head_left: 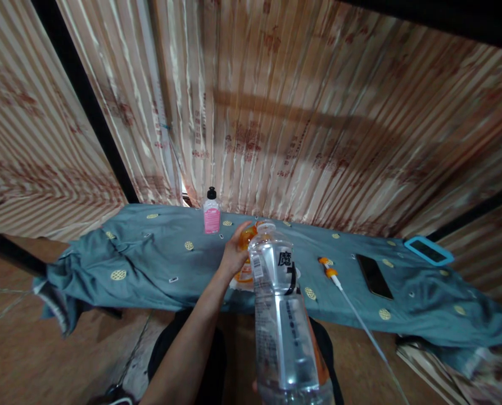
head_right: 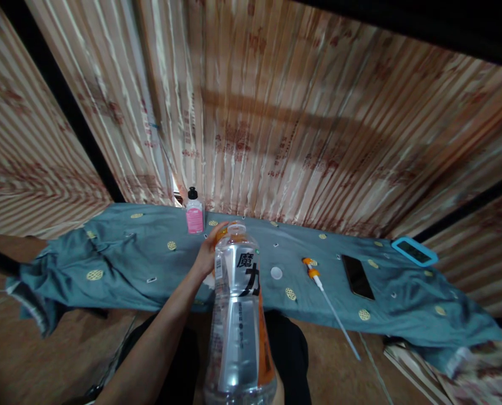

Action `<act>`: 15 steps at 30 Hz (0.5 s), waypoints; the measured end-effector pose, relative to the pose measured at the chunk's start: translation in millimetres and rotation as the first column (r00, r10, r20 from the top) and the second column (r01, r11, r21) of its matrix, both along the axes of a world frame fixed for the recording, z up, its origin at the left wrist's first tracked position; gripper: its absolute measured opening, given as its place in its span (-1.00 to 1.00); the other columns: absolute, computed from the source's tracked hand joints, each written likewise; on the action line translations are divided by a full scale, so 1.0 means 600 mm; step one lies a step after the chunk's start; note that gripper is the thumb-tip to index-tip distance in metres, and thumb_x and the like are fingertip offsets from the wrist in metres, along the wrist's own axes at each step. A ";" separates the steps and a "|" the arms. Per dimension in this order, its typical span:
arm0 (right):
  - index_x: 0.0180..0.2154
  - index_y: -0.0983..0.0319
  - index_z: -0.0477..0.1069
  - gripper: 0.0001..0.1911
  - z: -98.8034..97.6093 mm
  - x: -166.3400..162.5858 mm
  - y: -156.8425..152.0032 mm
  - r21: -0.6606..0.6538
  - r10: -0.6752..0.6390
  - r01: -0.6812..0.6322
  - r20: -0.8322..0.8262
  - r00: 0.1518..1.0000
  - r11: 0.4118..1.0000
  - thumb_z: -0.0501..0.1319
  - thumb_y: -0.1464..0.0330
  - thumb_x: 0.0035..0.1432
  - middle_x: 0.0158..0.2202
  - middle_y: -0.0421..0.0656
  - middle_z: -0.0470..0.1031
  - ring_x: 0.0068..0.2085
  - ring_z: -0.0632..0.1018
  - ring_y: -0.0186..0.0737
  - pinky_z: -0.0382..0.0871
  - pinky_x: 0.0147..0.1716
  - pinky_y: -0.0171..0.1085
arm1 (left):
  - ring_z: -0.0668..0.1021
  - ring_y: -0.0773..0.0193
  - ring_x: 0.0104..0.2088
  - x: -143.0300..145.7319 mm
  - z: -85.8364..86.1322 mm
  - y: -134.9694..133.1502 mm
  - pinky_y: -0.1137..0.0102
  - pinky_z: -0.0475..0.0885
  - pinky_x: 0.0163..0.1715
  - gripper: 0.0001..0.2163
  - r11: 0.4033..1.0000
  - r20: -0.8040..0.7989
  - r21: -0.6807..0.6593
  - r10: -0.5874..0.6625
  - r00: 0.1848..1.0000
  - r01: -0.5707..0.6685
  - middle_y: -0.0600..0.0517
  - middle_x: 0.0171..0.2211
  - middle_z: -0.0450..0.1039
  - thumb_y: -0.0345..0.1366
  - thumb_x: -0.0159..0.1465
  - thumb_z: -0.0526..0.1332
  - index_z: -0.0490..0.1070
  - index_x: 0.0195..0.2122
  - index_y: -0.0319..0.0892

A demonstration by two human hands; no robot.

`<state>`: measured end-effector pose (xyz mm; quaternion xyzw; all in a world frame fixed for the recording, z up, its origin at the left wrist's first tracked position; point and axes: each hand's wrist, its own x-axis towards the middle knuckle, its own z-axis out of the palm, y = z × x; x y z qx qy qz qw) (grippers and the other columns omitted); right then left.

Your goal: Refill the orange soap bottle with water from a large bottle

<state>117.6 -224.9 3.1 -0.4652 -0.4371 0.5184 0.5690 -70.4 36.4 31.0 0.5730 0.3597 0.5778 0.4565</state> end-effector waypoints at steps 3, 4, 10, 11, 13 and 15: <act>-0.18 0.08 0.71 -0.49 -0.033 0.039 0.069 -0.021 0.038 -0.037 0.035 0.999 0.999 0.75 -0.10 0.09 -0.43 -0.22 0.69 -0.46 0.70 -0.05 0.62 -0.60 -0.19 | 0.79 -0.15 0.16 -0.007 0.003 0.005 0.08 0.68 0.27 -0.50 0.999 -0.034 0.022 -0.035 0.999 0.035 -0.14 0.16 0.82 -0.03 0.21 0.60 0.73 0.13 -0.13; -0.20 0.05 0.72 -0.43 -0.043 0.045 0.087 -0.014 0.041 -0.041 0.041 0.998 0.999 0.81 -0.08 -0.11 -0.38 -0.20 0.73 -0.39 0.76 0.05 0.65 -0.58 -0.15 | 0.80 -0.14 0.12 -0.009 0.004 0.006 0.09 0.70 0.23 -0.54 0.999 -0.051 0.028 -0.036 0.998 0.038 -0.12 0.11 0.84 -0.05 0.22 0.59 0.74 0.10 -0.13; -0.24 -0.06 0.75 -0.28 -0.067 0.039 0.129 -0.029 0.060 -0.059 0.058 0.996 0.998 0.82 0.35 -0.61 -0.36 -0.18 0.78 -0.12 0.83 0.49 0.69 -0.55 -0.01 | 0.82 -0.09 0.05 -0.013 0.004 0.018 0.12 0.73 0.16 -0.65 1.000 -0.063 0.010 0.018 0.998 -0.017 -0.07 0.00 0.86 -0.18 0.15 0.59 0.79 -0.03 -0.10; -0.21 -0.04 0.76 -0.29 -0.062 0.035 0.129 -0.030 0.053 -0.052 0.051 0.997 0.998 0.82 0.34 -0.55 -0.32 -0.16 0.80 -0.09 0.83 0.49 0.72 -0.50 0.02 | 0.82 -0.11 0.07 -0.013 0.004 0.020 0.10 0.73 0.19 -0.64 1.000 -0.048 0.003 0.023 0.999 -0.023 -0.08 0.01 0.86 -0.20 0.11 0.61 0.80 -0.05 -0.10; -0.15 0.01 0.75 -0.30 -0.048 0.022 0.117 -0.013 0.025 -0.025 0.025 0.999 1.000 0.85 0.23 -0.44 -0.25 -0.15 0.81 -0.11 0.83 0.37 0.78 -0.40 0.04 | 0.82 -0.14 0.09 -0.013 0.004 0.024 0.06 0.72 0.22 -0.61 1.000 -0.017 -0.017 0.012 1.000 -0.012 -0.10 0.03 0.86 -0.20 0.06 0.63 0.80 -0.06 -0.11; -0.05 0.07 0.73 -0.40 -0.027 0.001 0.087 0.010 -0.007 0.007 -0.010 1.000 1.000 0.81 0.04 -0.06 -0.17 -0.12 0.80 -0.16 0.82 0.13 0.82 -0.28 0.01 | 0.83 -0.14 0.09 -0.012 0.005 0.025 0.05 0.73 0.22 -0.58 0.999 -0.007 -0.031 -0.013 1.000 0.012 -0.12 0.04 0.86 -0.18 0.07 0.64 0.79 -0.03 -0.13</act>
